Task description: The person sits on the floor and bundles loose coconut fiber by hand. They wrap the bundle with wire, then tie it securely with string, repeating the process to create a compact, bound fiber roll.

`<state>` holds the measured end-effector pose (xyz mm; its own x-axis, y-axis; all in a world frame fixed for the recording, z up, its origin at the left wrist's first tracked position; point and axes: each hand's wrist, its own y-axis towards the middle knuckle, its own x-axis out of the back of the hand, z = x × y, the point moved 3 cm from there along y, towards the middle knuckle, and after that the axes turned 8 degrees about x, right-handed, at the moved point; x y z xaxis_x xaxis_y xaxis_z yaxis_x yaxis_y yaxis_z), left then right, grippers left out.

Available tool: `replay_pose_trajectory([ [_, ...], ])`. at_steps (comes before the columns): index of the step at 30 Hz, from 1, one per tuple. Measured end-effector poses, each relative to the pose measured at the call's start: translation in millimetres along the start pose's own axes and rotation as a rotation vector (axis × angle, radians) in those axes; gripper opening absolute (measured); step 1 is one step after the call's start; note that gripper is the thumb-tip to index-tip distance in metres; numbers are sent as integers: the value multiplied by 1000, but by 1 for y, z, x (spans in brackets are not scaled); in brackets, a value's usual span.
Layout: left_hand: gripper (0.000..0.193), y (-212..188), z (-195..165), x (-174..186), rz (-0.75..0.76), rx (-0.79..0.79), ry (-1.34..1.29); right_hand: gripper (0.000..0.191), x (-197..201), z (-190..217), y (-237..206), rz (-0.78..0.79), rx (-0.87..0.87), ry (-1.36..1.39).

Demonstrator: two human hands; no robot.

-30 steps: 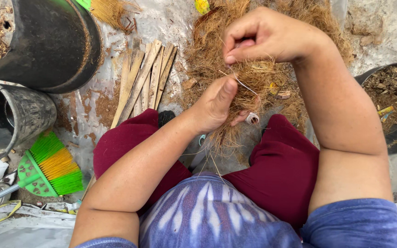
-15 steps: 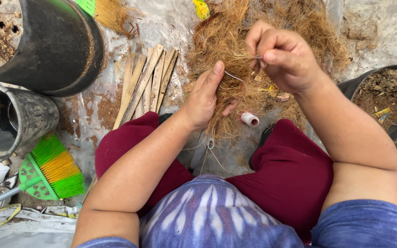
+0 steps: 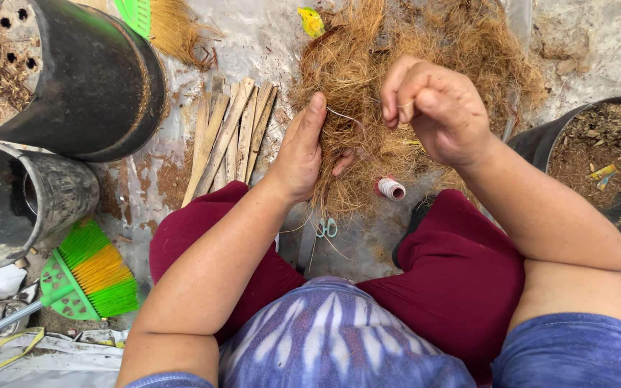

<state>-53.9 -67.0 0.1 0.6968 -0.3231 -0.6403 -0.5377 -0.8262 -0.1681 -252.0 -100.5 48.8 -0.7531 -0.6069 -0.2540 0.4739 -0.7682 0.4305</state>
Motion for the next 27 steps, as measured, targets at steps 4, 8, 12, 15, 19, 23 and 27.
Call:
replay_pose_trajectory([
  [4,65,-2,0,3,-7,28,-24,50,-1,15,8,50,-47,-183],
  [8,65,-4,-2,4,-9,44,-14,28,-3,34,14,224,31,-400],
  [12,65,-4,-3,3,4,43,3,7,-7,37,13,125,-1,-537],
  [15,64,-4,-3,4,-25,53,-13,23,-12,33,11,112,17,-636],
  [19,64,-4,-7,2,-39,48,-29,21,-10,24,8,34,-42,-668],
  [23,63,-1,-13,-2,-45,50,-35,9,5,7,8,-79,-113,-464],
  [27,64,0,-17,-6,2,69,-7,9,13,-24,10,-310,-216,-26],
])
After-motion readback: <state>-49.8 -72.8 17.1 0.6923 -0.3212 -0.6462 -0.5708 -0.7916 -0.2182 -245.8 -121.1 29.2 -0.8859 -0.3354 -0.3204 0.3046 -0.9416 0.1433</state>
